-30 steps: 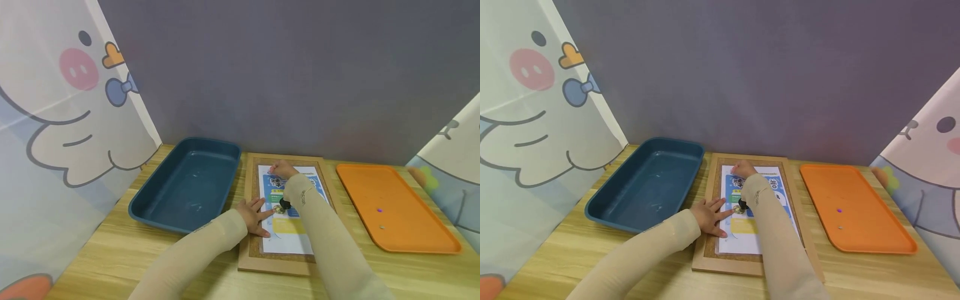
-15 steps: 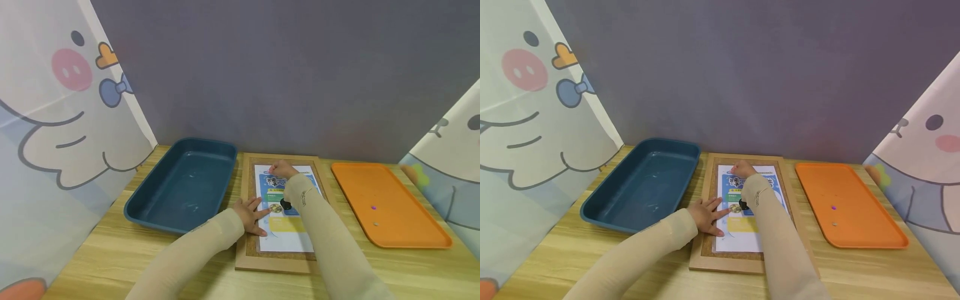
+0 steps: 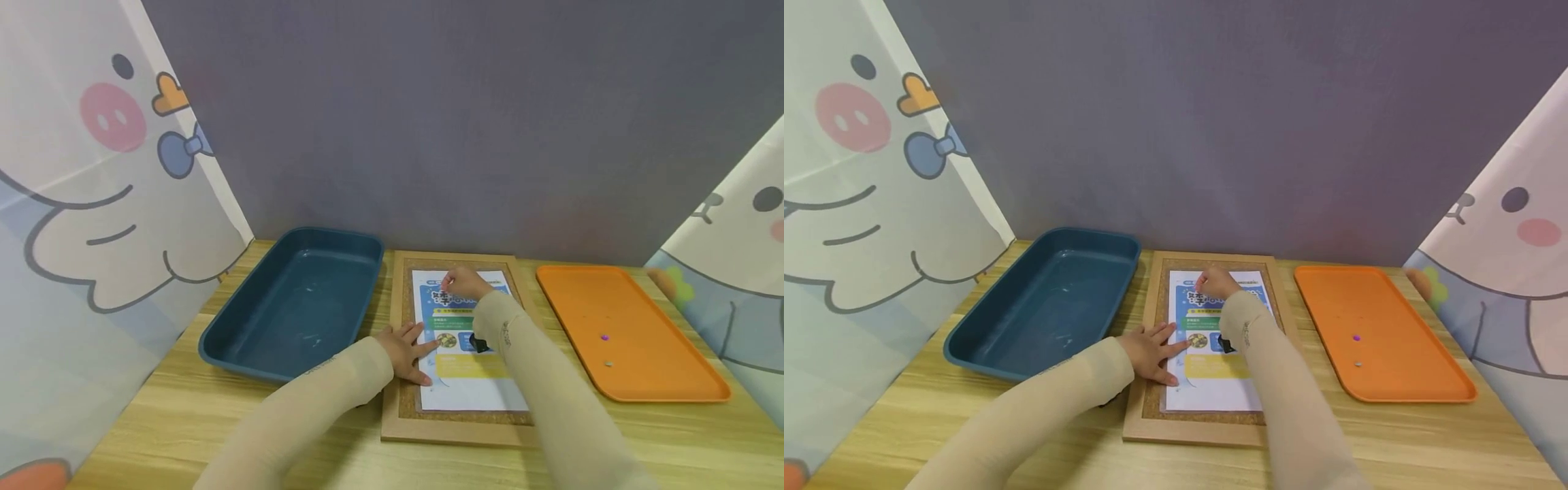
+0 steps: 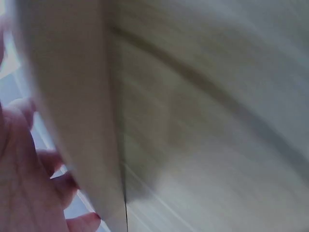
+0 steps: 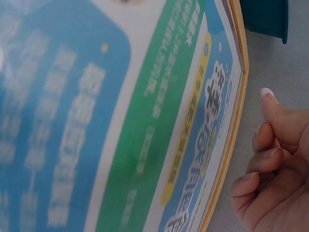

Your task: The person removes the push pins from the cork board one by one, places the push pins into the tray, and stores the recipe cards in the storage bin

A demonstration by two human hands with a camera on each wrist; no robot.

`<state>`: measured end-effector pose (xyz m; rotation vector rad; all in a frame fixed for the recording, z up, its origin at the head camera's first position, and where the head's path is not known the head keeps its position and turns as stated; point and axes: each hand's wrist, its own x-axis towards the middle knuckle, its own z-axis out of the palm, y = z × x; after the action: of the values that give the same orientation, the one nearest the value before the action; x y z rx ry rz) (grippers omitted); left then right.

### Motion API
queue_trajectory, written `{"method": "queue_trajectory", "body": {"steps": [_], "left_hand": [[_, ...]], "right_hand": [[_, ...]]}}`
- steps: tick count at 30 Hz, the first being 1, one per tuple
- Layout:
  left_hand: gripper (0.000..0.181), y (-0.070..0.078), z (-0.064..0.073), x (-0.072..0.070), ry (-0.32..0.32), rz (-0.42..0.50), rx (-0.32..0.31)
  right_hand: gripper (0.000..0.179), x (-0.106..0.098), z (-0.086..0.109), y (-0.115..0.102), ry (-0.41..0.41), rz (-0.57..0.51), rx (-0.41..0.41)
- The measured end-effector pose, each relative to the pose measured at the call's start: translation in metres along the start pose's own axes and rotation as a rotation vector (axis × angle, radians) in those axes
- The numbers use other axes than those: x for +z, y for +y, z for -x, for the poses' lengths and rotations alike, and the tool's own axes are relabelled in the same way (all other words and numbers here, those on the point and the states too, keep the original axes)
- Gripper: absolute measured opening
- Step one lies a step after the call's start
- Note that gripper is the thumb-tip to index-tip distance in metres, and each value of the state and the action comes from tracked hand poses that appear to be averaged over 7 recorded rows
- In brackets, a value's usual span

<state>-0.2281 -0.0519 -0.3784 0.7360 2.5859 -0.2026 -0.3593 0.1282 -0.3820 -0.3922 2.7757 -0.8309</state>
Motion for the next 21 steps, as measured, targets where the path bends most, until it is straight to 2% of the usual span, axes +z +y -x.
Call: {"method": "queue_trajectory", "body": {"steps": [5, 8, 11, 14, 15, 18, 21], "left_hand": [[0.073, -0.002, -0.006, -0.004, -0.019, 0.244, 0.018], [0.071, -0.001, -0.013, -0.005, 0.006, 0.47, 0.021], [0.067, 0.0, -0.023, -0.004, 0.088, 0.79, -0.011], [0.061, 0.001, -0.028, -0.003, 0.206, 1.101, -0.079], [0.059, -0.001, -0.033, 0.001, 0.259, 1.175, -0.087], [0.052, -0.002, -0.035, 0.001, 0.356, 1.339, -0.153], [0.048, -0.003, -0.038, 0.001, 0.409, 1.449, -0.204]], "right_hand": [[0.011, -0.004, 0.004, 0.008, 0.025, -0.023, -0.022], [0.013, -0.008, 0.008, 0.012, 0.033, -0.014, -0.051], [0.013, -0.012, 0.012, 0.015, 0.035, -0.013, -0.051], [0.013, -0.014, 0.015, 0.017, 0.035, -0.018, -0.037], [0.013, -0.015, 0.016, 0.018, 0.035, -0.021, -0.027], [0.013, -0.018, 0.02, 0.019, 0.03, -0.022, -0.001], [0.013, -0.02, 0.025, 0.02, 0.028, -0.021, 0.029]]}}
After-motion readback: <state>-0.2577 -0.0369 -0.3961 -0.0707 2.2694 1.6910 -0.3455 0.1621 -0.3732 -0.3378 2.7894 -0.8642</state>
